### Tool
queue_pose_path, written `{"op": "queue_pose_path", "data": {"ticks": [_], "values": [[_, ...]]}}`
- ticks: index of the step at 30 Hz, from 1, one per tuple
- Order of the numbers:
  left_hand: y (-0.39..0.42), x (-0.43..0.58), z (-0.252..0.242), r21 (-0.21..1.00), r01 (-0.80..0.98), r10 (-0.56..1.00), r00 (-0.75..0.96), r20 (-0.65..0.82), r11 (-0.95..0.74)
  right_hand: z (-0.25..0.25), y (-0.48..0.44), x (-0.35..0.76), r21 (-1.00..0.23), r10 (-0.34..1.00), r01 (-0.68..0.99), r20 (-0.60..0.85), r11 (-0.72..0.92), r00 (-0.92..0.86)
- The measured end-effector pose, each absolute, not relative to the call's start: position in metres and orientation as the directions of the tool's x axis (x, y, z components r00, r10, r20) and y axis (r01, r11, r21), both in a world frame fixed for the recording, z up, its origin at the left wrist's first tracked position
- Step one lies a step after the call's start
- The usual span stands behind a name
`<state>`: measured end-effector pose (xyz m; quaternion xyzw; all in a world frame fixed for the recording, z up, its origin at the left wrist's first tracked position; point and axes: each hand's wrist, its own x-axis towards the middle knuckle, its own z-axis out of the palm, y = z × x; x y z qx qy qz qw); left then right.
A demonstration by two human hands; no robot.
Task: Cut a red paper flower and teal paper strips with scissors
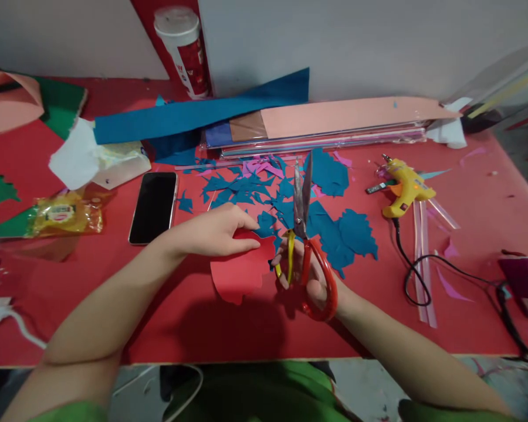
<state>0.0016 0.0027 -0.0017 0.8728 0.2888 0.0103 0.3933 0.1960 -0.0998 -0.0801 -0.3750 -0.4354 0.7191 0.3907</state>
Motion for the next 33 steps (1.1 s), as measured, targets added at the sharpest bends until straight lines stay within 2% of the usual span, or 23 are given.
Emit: {"op": "queue_pose_path", "data": {"ticks": [2,6,9,14,20,24,27,30,33], "values": [[0.001,0.003,-0.001,0.709,0.485,0.5,0.839,-0.213,-0.512,-0.073,-0.098,0.194,-0.919,0.91,-0.251,-0.204,-0.305,-0.361],[-0.005,0.008,-0.001,0.736,0.462,0.501,0.844,-0.192,-0.495,-0.062,-0.096,0.189,-0.909,0.92,-0.209,-0.308,-0.36,-0.243],[-0.009,0.013,-0.004,0.754,0.458,0.498,0.843,-0.202,-0.47,-0.06,-0.095,0.187,-0.904,0.907,-0.173,-0.345,-0.39,-0.241],[-0.015,0.02,-0.008,0.767,0.443,0.468,0.858,-0.212,-0.463,-0.057,-0.094,0.188,-0.957,0.933,-0.104,-0.235,-0.271,-0.274],[-0.02,0.023,-0.011,0.762,0.435,0.452,0.867,-0.211,-0.48,-0.052,-0.094,0.189,-0.994,0.963,0.097,-0.081,-0.058,-0.256],[-0.02,0.024,-0.013,0.756,0.452,0.469,0.856,-0.218,-0.474,-0.055,-0.096,0.19,-0.974,0.98,0.226,-0.053,-0.008,-0.193],[-0.019,0.025,-0.015,0.779,0.505,0.593,0.775,-0.219,-0.372,-0.056,-0.096,0.192,-0.951,0.994,0.309,-0.034,0.0,-0.105],[-0.018,0.026,-0.019,0.819,0.553,0.721,0.629,-0.292,-0.152,-0.054,-0.094,0.194,-0.93,0.999,0.367,-0.02,-0.01,-0.025],[-0.019,0.027,-0.024,0.897,0.428,0.719,0.59,-0.367,0.106,-0.053,-0.091,0.196,-0.927,0.998,0.375,-0.003,-0.027,0.066]]}}
